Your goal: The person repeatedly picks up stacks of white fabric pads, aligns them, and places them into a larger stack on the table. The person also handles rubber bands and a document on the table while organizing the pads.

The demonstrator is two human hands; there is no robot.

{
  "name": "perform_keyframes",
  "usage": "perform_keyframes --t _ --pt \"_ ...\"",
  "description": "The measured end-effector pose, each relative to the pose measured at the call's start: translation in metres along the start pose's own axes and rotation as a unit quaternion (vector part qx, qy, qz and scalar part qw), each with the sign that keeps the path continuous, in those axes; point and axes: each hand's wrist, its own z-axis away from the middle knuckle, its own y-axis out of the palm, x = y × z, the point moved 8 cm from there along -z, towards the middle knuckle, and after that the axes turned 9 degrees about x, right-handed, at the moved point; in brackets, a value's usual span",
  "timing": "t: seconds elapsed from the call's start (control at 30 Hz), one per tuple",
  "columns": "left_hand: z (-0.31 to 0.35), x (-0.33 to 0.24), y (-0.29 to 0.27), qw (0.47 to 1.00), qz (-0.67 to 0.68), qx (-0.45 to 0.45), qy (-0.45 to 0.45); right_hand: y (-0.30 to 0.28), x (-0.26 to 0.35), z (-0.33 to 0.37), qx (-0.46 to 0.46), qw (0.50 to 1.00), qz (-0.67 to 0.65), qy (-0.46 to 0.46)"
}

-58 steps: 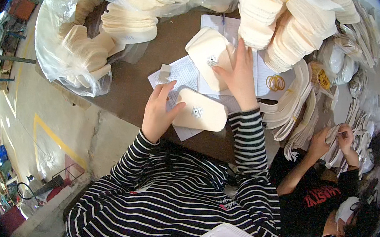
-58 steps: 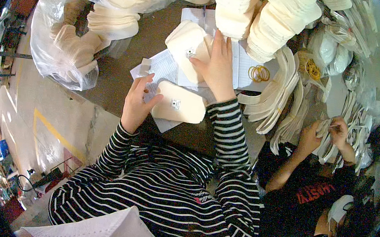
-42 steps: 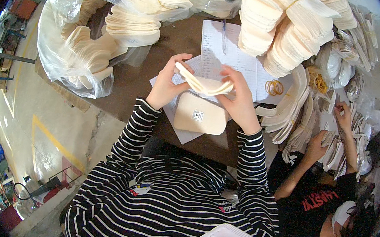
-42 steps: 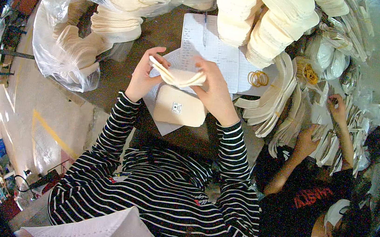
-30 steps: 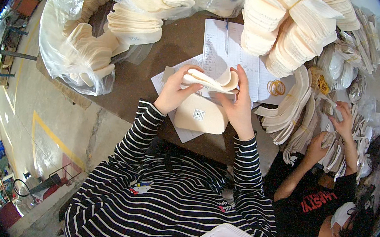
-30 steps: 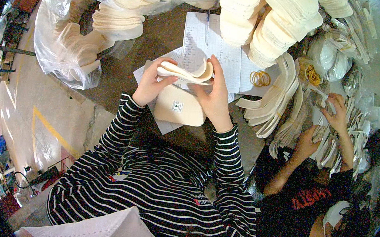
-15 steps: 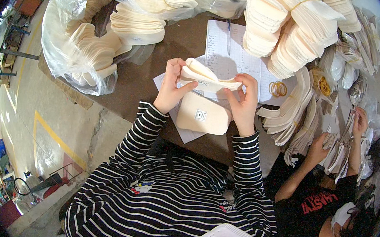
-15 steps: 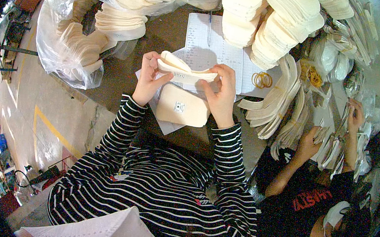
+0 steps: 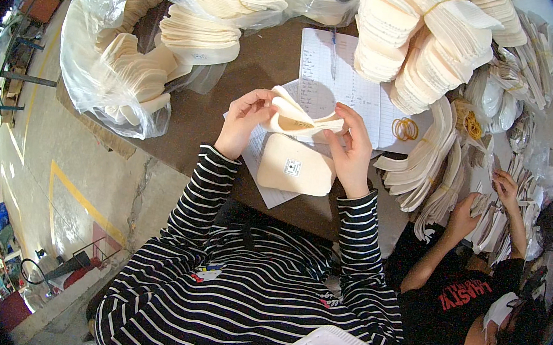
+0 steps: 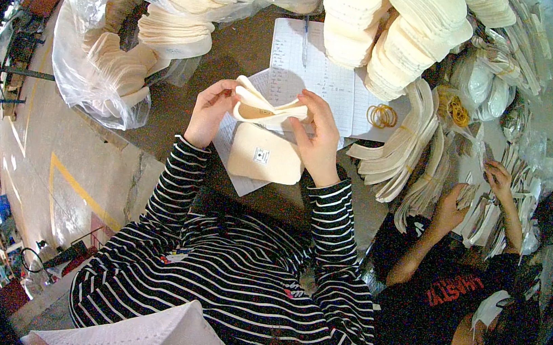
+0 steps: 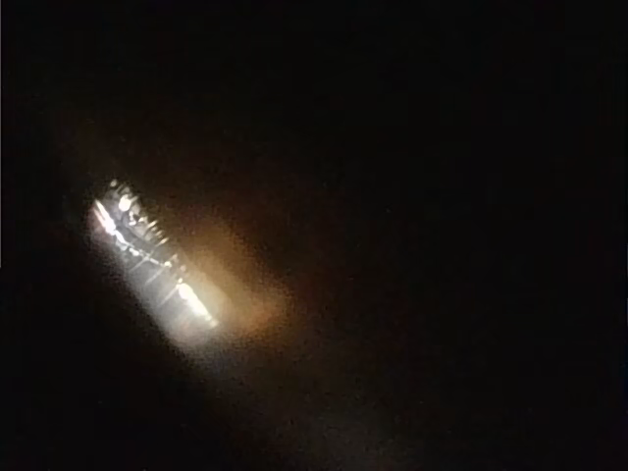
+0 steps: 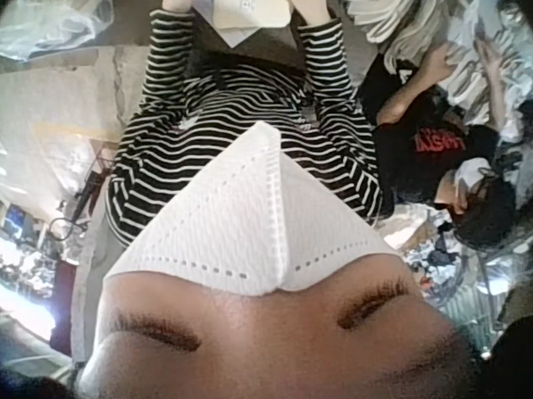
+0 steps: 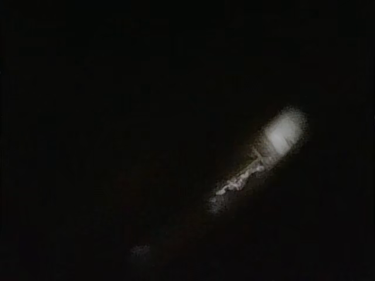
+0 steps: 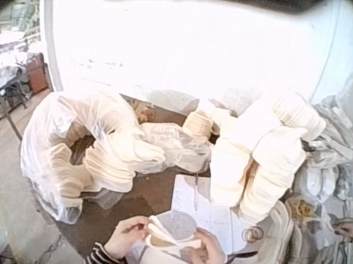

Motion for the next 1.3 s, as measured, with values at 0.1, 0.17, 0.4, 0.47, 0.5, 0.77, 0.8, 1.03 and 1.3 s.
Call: perform_keyframes --t 0.1,0.17,0.4,0.47,0.5,0.77,0.8,1.03,1.3 --pt "-0.001 -0.008 0.007 0.999 -0.034 0.010 0.002 0.000 0.008 -0.001 -0.004 1.000 0.008 0.005" --pt "-0.002 -0.012 0.007 0.998 -0.060 -0.025 0.024 0.000 0.012 -0.002 -0.016 1.000 -0.010 0.004" --pt "-0.003 0.005 0.000 0.997 -0.063 -0.039 0.028 0.003 0.020 -0.004 -0.008 0.997 0.071 -0.027" --pt "-0.004 0.006 0.001 0.998 -0.003 -0.012 0.064 0.003 0.020 -0.005 -0.010 0.997 0.076 -0.018" --pt "-0.004 0.005 0.001 0.996 0.027 0.001 0.083 0.003 0.017 -0.005 -0.009 0.998 0.063 -0.001" --pt "-0.002 -0.015 0.026 0.987 -0.140 0.053 0.061 -0.004 0.000 -0.003 -0.061 0.998 -0.009 0.006" --pt "-0.003 -0.009 0.024 0.980 -0.183 0.058 0.045 -0.003 0.006 -0.003 -0.051 0.998 0.031 -0.013" --pt "-0.002 -0.018 0.033 0.981 -0.166 -0.018 0.100 -0.003 0.014 0.002 -0.028 0.994 0.101 -0.010" --pt "-0.006 -0.026 0.031 0.955 -0.255 0.030 0.149 0.000 0.014 -0.004 0.020 0.991 0.125 -0.030"
